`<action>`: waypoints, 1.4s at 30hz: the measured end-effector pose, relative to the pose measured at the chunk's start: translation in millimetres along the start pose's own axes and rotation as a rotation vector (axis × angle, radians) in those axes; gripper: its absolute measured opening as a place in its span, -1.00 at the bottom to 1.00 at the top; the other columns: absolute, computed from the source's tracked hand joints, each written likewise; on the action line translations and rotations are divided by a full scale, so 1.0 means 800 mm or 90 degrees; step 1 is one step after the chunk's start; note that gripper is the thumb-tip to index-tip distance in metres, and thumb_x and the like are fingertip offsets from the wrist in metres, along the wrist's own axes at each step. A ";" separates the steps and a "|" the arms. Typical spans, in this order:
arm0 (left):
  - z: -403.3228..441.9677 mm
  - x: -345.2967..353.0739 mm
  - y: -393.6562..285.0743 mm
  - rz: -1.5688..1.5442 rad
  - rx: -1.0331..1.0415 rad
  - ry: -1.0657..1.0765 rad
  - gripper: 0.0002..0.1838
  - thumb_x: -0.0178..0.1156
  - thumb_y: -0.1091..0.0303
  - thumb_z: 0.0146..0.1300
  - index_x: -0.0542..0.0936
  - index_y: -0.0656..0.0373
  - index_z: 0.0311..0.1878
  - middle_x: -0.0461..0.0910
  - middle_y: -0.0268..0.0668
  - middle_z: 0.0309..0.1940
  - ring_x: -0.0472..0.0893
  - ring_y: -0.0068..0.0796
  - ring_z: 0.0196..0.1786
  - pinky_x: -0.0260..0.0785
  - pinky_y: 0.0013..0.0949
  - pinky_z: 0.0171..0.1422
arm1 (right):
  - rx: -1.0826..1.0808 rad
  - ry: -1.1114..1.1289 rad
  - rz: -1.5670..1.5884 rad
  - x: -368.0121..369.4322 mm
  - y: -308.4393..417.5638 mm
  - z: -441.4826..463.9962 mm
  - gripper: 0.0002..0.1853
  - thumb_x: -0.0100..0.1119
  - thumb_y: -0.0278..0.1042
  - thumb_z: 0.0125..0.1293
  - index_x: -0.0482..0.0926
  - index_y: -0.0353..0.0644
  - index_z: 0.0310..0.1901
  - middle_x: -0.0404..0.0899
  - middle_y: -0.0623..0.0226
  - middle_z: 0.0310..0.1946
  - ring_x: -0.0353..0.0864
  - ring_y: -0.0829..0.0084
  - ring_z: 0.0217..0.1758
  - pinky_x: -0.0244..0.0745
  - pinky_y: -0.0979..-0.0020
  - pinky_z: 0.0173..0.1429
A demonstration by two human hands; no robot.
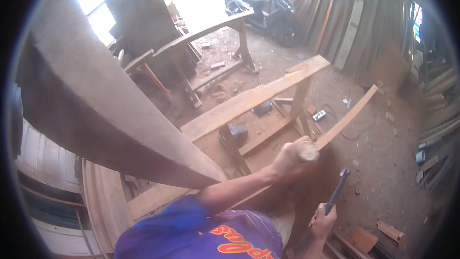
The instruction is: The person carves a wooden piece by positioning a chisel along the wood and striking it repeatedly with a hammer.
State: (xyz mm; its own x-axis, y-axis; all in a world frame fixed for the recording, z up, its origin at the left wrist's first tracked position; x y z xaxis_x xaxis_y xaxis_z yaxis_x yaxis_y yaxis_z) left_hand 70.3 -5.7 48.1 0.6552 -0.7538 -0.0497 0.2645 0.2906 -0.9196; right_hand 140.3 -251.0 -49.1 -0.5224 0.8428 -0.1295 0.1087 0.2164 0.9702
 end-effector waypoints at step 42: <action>-0.030 -0.045 -0.011 0.252 0.216 -0.060 -0.84 0.45 0.37 0.20 0.65 0.17 -0.36 0.65 -0.26 -0.46 0.67 -0.32 -0.39 0.56 -0.28 -0.19 | 0.149 -0.080 -0.011 -0.048 -0.090 -0.055 -0.79 0.13 -0.23 0.54 0.42 -0.21 -0.14 0.37 0.46 -0.55 0.36 0.68 -0.69 0.27 0.56 -0.67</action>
State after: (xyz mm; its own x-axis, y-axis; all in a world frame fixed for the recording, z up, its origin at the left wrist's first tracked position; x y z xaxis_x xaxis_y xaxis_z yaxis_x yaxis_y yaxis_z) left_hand 27.0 4.7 48.4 0.8077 -0.4961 -0.3186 0.1882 0.7290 -0.6582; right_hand 115.5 -320.6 -105.0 -0.4189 0.8892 -0.1840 0.3005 0.3270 0.8960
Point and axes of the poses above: each hand's wrist, its own z-axis towards the middle knuckle, its own x-axis out of the palm, y = z × x, the point moved 4 cm from there along z, towards the middle knuckle
